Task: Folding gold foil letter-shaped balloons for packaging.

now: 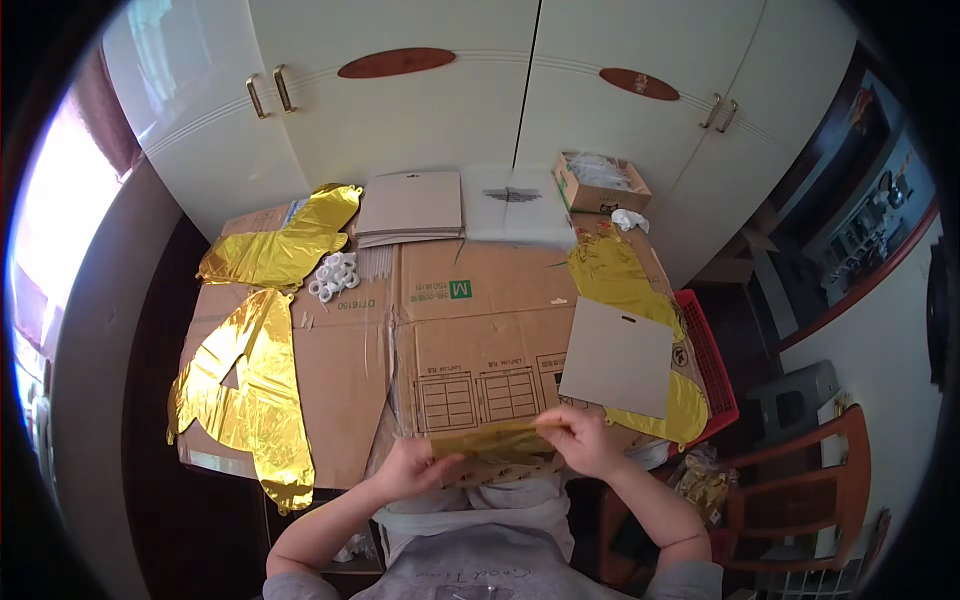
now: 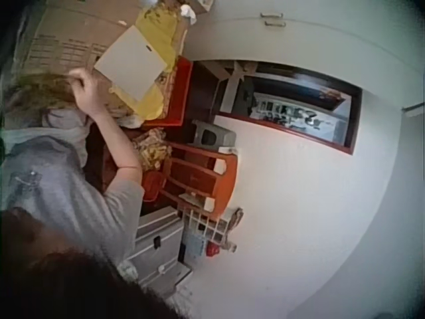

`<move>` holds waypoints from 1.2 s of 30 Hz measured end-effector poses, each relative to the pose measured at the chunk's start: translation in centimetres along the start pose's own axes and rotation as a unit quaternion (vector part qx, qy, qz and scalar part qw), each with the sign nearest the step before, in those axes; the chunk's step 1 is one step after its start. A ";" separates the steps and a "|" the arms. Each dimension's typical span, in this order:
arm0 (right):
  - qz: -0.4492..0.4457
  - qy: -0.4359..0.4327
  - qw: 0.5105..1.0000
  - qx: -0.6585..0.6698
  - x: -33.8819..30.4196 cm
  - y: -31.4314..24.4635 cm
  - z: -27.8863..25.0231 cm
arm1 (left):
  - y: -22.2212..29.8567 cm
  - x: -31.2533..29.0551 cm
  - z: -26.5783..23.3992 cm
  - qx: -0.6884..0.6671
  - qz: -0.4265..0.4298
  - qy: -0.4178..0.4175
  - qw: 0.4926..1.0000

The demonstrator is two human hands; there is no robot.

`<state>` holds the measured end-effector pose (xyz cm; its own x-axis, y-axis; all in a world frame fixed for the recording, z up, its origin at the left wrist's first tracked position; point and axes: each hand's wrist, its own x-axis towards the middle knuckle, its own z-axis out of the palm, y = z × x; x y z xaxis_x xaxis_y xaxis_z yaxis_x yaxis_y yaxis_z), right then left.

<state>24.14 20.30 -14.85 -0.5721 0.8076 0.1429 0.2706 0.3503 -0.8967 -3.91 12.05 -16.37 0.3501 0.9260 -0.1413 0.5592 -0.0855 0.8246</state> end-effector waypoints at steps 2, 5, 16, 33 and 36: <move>0.067 0.001 0.993 0.098 1.4 0.4 -0.2 | -2.4 1.0 1.2 -0.237 0.027 0.057 0.969; 0.138 -0.024 0.983 0.121 2.7 1.2 0.0 | -2.7 2.7 2.0 -0.494 -0.028 0.090 0.864; 0.054 0.072 0.986 -0.140 2.8 4.2 -3.9 | -2.8 3.1 1.6 -0.658 -0.090 0.192 0.723; -0.031 0.019 0.953 -0.299 1.0 2.7 11.5 | -2.4 0.6 1.9 -0.684 -0.057 0.433 0.584; 0.050 0.057 0.979 0.189 1.1 2.2 11.6 | -1.3 0.8 3.7 -0.721 -0.033 0.421 0.550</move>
<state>15.14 16.43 -21.56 -0.4615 0.8840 0.0739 0.0028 0.0848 -0.9964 -1.61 11.51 -19.56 -0.4469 0.8035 -0.3933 -0.8389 -0.2238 0.4961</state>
